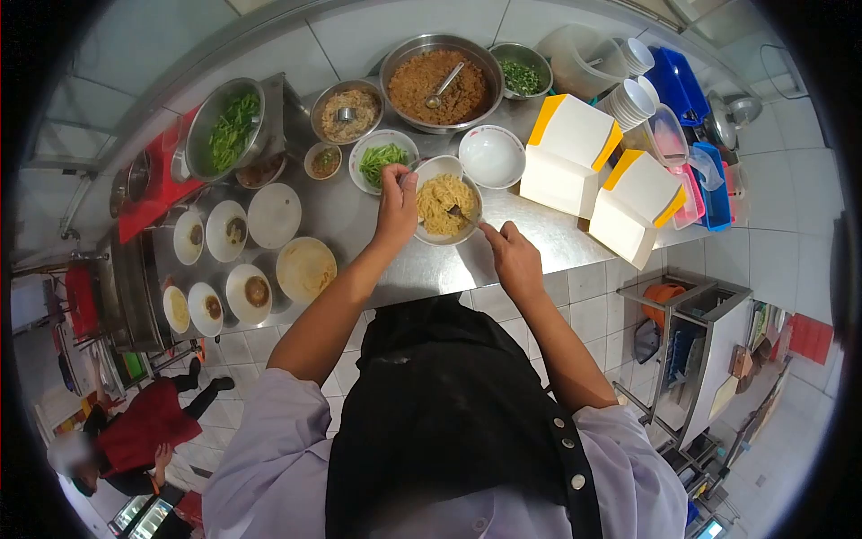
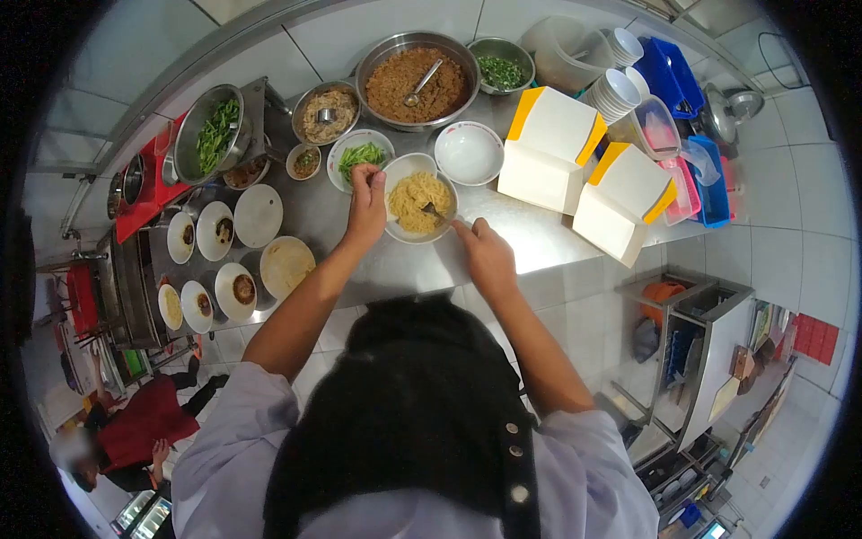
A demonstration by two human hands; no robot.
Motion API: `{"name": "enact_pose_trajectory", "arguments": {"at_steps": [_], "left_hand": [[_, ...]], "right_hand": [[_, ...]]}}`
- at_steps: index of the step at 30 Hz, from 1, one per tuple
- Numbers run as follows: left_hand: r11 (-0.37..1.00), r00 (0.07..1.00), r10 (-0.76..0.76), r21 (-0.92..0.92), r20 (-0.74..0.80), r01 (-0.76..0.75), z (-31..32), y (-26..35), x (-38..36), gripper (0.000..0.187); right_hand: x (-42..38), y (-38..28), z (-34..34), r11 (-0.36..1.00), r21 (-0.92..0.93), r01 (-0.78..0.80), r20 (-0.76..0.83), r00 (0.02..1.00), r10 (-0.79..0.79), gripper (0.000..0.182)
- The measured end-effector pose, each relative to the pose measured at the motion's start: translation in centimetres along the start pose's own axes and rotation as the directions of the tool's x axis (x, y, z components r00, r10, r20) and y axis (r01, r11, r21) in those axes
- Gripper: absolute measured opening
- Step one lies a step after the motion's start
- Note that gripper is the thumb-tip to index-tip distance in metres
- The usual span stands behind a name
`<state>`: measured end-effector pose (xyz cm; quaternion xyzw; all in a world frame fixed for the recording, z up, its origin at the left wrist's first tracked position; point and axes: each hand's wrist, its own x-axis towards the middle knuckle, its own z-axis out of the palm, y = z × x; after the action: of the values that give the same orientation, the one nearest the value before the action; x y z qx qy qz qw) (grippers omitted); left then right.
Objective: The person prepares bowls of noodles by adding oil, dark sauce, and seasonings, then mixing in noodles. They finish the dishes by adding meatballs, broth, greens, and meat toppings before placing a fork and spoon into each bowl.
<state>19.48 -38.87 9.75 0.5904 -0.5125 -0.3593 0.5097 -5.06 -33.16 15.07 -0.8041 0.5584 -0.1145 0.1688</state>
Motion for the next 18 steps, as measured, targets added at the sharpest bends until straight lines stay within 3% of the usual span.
{"name": "enact_pose_trajectory", "arguments": {"at_steps": [1,9,12,18], "left_hand": [[0.998,0.998,0.063,0.007,-0.019,-0.063,0.1,0.1,-0.1,0.025],[0.992,0.988,0.109,0.076,-0.112,-0.101,-0.9,3.2,-0.3,0.027],[0.993,0.980,0.092,0.083,-0.178,-0.079,-1.5,3.6,-0.6,0.027],[0.991,0.919,0.124,0.099,-0.374,-0.094,-1.6,4.0,-1.1,0.022]], "right_hand": [[0.0,0.1,0.0,1.000,-0.024,0.003,0.002,1.000,-0.003,0.043],[-0.1,0.2,-2.3,0.991,0.016,0.130,-0.062,0.990,-0.129,0.038],[0.5,-0.5,-3.8,1.000,-0.009,-0.024,-0.110,0.994,0.023,0.034],[3.3,-1.3,0.9,0.978,0.116,-0.171,-0.103,0.978,0.183,0.031]]}}
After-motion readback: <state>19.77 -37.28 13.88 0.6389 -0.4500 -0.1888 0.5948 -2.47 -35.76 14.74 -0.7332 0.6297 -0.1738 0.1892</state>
